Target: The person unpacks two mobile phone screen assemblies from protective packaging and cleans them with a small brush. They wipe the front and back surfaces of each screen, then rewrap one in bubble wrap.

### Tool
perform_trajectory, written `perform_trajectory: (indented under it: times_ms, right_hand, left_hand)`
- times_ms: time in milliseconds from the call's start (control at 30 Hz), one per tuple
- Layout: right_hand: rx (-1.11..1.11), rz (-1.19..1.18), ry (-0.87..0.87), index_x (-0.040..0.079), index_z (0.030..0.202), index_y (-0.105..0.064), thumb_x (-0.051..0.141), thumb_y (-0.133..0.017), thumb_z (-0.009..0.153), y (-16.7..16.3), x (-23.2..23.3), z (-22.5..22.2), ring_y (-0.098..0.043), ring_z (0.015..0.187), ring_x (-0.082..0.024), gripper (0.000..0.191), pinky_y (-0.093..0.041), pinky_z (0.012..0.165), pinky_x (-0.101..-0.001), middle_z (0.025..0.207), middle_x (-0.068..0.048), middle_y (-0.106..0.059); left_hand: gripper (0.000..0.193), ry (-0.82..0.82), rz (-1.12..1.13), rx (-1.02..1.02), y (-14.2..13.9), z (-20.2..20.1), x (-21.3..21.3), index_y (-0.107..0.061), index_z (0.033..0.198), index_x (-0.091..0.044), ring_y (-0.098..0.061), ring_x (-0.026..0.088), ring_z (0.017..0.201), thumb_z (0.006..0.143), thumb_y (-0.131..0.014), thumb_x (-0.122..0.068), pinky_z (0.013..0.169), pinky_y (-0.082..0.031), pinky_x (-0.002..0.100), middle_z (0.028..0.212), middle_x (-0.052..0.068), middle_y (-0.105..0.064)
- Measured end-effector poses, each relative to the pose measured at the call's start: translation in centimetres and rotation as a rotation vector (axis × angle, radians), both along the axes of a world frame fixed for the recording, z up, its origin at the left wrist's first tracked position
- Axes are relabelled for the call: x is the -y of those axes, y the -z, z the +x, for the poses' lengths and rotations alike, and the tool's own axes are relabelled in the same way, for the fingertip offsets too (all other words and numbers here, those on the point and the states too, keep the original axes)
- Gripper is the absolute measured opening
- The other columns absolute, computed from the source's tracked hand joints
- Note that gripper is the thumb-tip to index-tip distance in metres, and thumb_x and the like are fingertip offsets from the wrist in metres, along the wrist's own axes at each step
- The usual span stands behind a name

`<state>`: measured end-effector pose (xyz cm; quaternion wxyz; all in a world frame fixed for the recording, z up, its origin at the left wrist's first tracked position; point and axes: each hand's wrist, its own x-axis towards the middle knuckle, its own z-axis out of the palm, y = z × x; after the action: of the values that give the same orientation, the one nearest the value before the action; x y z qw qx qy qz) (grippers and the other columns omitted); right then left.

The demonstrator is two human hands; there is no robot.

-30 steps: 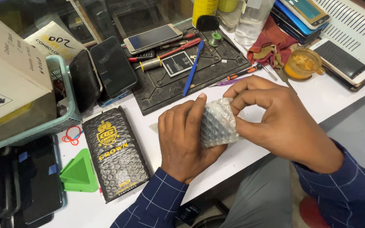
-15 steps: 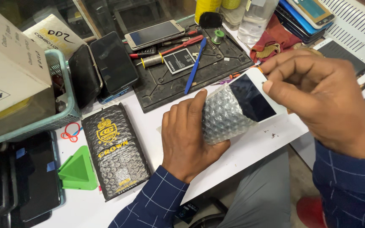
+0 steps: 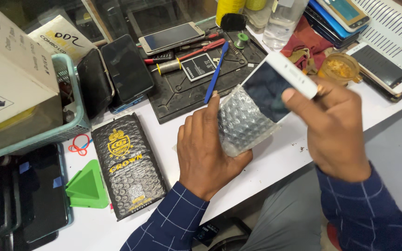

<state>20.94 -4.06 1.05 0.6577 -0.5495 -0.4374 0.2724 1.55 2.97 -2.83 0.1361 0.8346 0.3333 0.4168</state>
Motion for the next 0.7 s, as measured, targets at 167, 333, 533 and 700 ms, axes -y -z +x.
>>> perform_trajectory:
  times_ms: [167,333,533,700]
  right_hand:
    - [-0.15,0.212,-0.022,-0.004,0.115,-0.063,0.002,-0.064,0.108,-0.8,-2.0,3.5,-0.072,0.095,-0.018,0.009,-0.062,0.086,-0.0346,0.11,-0.012,-0.071]
    - [-0.135,0.213,0.01,-0.007,0.119,-0.064,0.005,-0.058,0.114,-2.2,-3.0,6.5,-0.074,0.093,-0.021,0.014,-0.066,0.086,-0.0358,0.111,-0.016,-0.072]
    - [-0.147,0.094,-0.053,-0.006,0.123,-0.064,0.008,-0.061,0.106,-1.8,-4.9,6.3,-0.075,0.097,-0.019,0.022,-0.067,0.086,-0.0389,0.113,-0.014,-0.071]
    - [-0.227,-0.03,-0.31,-0.006,0.119,-0.067,0.011,-0.062,0.103,-0.3,-6.6,4.6,-0.072,0.099,-0.014,0.024,-0.059,0.091,-0.0291,0.114,-0.011,-0.073]
  left_hand:
    - [0.11,-0.031,0.002,-0.063,0.5,0.2,-0.2,-0.036,0.15,0.005,-0.056,0.033,0.102,0.063,-0.089,-0.036,0.085,-0.044,0.045,0.114,0.018,-0.058]
    - [0.127,-0.111,-0.108,-0.232,1.2,0.5,-0.9,-0.031,0.149,0.011,-0.056,0.037,0.106,0.057,-0.094,-0.048,0.086,-0.044,0.049,0.125,0.024,-0.056]
    - [0.123,-0.062,0.018,-0.085,1.5,0.5,-0.8,-0.037,0.144,0.009,-0.046,0.047,0.132,0.056,-0.093,-0.056,0.11,-0.035,0.054,0.141,0.031,-0.048]
    - [0.06,0.189,-0.737,0.49,1.6,0.2,-1.8,-0.057,0.138,0.003,-0.066,0.02,0.1,0.092,-0.071,-0.033,0.087,-0.055,0.032,0.118,0.014,-0.071]
